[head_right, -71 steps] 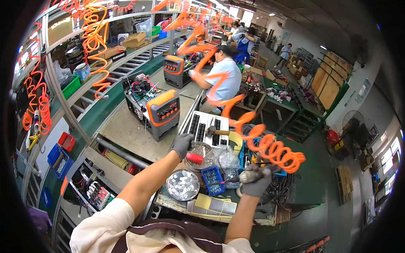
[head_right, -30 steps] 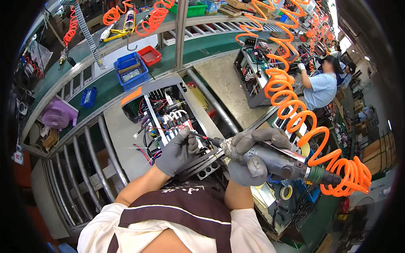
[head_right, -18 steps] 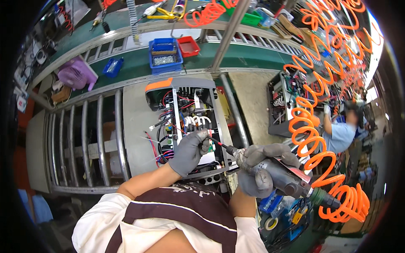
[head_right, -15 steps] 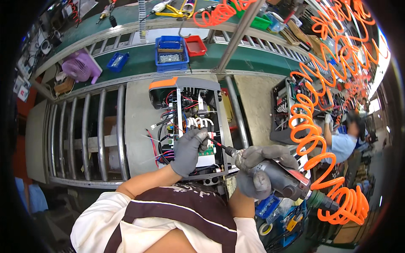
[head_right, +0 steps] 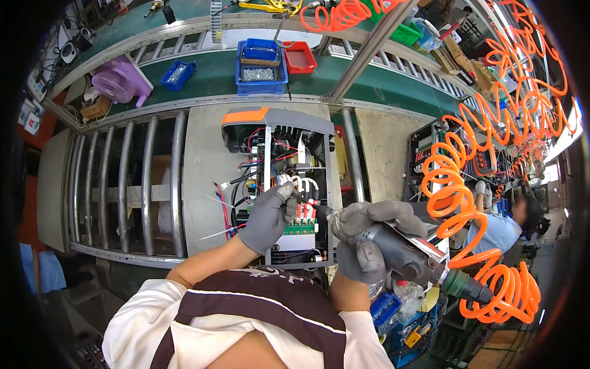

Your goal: The person assembles electronic control units on a factory assembly line. They place circuit boards into orange and grey casings, connect various colored wires, and use a pneumatic screwdriver to secure components. The person also handles metal frames and other parts, moving them between workstations.

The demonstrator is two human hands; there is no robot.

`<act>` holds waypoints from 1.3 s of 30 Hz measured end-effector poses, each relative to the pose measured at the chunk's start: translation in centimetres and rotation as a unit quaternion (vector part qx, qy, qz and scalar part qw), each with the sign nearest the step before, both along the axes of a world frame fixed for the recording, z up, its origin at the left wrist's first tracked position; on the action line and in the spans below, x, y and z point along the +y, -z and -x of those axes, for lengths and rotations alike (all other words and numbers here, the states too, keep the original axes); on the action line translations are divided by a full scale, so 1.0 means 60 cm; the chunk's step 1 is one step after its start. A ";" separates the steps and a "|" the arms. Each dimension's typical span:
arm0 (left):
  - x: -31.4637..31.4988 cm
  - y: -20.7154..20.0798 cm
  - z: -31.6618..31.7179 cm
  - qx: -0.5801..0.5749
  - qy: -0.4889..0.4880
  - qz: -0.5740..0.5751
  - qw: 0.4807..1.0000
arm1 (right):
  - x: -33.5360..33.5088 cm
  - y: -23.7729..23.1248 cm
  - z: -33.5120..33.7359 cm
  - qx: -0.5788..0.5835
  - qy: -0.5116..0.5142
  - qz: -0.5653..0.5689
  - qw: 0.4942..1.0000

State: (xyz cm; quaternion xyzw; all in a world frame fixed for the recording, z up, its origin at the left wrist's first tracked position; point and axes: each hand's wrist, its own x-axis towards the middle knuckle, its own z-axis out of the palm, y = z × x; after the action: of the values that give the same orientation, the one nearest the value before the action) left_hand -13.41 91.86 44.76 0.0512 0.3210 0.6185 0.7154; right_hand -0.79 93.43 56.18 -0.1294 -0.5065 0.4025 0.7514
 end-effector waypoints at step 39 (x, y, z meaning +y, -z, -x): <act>0.320 0.053 0.186 0.924 0.200 -0.118 0.304 | 0.078 0.050 -0.032 0.058 0.140 0.111 0.982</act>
State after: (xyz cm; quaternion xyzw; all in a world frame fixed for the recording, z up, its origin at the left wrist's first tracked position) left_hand -24.58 111.08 41.61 0.7359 0.6750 0.0356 0.0382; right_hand 1.13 98.10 53.20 -0.2581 -0.3914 0.3539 0.8093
